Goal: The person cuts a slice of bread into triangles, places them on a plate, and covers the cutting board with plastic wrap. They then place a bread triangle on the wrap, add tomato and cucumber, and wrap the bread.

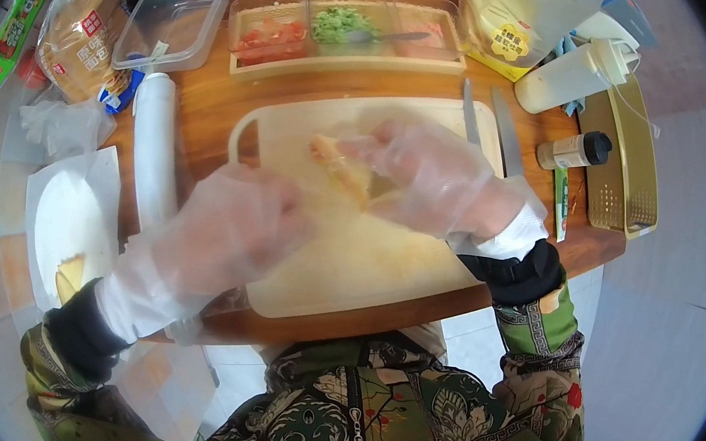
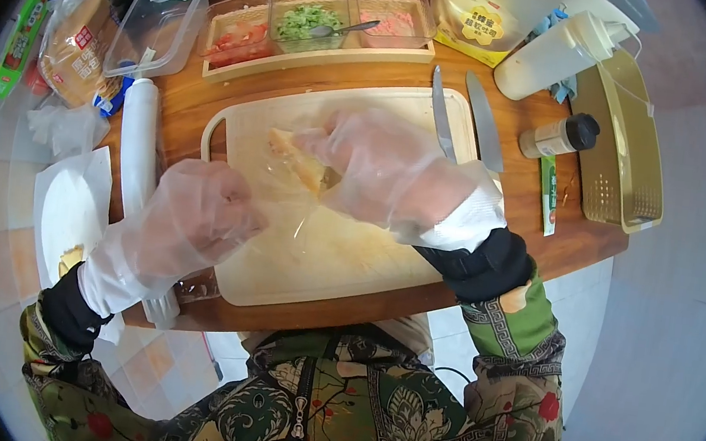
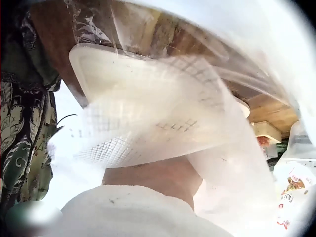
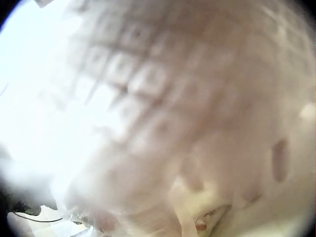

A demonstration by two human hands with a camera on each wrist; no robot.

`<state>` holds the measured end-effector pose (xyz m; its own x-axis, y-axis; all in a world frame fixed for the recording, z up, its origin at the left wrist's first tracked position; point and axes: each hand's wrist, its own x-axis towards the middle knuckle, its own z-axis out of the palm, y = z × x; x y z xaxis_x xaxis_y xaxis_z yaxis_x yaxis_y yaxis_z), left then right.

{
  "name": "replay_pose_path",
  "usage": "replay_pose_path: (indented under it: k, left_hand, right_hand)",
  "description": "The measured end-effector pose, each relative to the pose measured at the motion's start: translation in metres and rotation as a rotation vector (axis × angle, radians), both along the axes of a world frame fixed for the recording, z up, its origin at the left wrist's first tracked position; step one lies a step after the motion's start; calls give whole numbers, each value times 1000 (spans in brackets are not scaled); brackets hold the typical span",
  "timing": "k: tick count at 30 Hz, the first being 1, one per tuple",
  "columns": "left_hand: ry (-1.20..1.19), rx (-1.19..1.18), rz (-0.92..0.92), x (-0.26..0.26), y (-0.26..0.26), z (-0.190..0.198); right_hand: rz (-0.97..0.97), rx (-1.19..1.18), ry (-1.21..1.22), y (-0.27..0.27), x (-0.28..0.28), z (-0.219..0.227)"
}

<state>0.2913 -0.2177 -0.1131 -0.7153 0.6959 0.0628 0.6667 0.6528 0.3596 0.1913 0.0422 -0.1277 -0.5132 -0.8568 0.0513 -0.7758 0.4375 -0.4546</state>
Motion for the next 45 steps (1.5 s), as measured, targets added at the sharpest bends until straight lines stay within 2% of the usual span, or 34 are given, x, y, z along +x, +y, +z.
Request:
replay_pose_path:
  k: [2, 4, 8, 11, 13, 16, 17, 19, 22, 28, 30, 31, 35, 37, 38, 40, 43, 44, 45]
  left_hand:
    - [91, -4, -17, 0, 3, 8]
    - [328, 21, 100, 1, 9, 17]
    - [325, 77, 63, -13, 13, 15]
    - [261, 186, -42, -23, 13, -1]
    - [-49, 279, -42, -27, 12, -3]
    - [-152, 391, -56, -30, 13, -1]
    - [-153, 389, -60, -30, 12, 0]
    - [-176, 216, -60, -31, 8, 5]
    - [-209, 200, -15, -31, 11, 16]
    - [-337, 261, -71, -38, 9, 21]
    - [-384, 305, -43, -35, 9, 20]
    - [-431, 351, -9, -33, 9, 19]
    - [-402, 348, 19, -35, 7, 10]
    - [-235, 263, -110, -41, 5, 7]
    - [-234, 263, -112, -40, 7, 11]
    - [-957, 414, 260, -35, 13, 24]
    - [-952, 447, 266, -34, 14, 25]
    - [-953, 448, 265, -34, 14, 21]
    - [-814, 461, 212, -33, 14, 15]
  right_hand:
    - [0, -27, 19, 1, 2, 1]
    - [-1, -54, 38, 1, 2, -1]
    - [-8, -51, -7, -2, 1, 0]
    - [-16, -57, -10, -2, 1, -3]
    - [-19, -76, 8, -2, 1, -5]
    - [-30, -47, -4, -2, 2, -3]
    - [-38, -33, -9, -2, 2, -2]
    - [-47, -21, -15, -2, 2, -3]
    - [-32, -75, -38, -1, 1, -9]
    - [-23, -86, -48, -3, 1, -2]
    - [-46, 101, -79, -5, 0, 2]
    - [-48, 100, -79, -4, -1, 2]
    - [-31, 65, -81, -2, -1, 0]
    - [-29, 63, -79, 1, -2, 0]
    - [-28, 39, -119, 5, -3, 0]
    - [-27, 15, -159, 11, -3, 0]
    - [-63, -20, -299, 20, -2, 0]
    - [-73, -169, -100, 23, 3, -2]
    - [-82, -317, 99, 25, 8, -3]
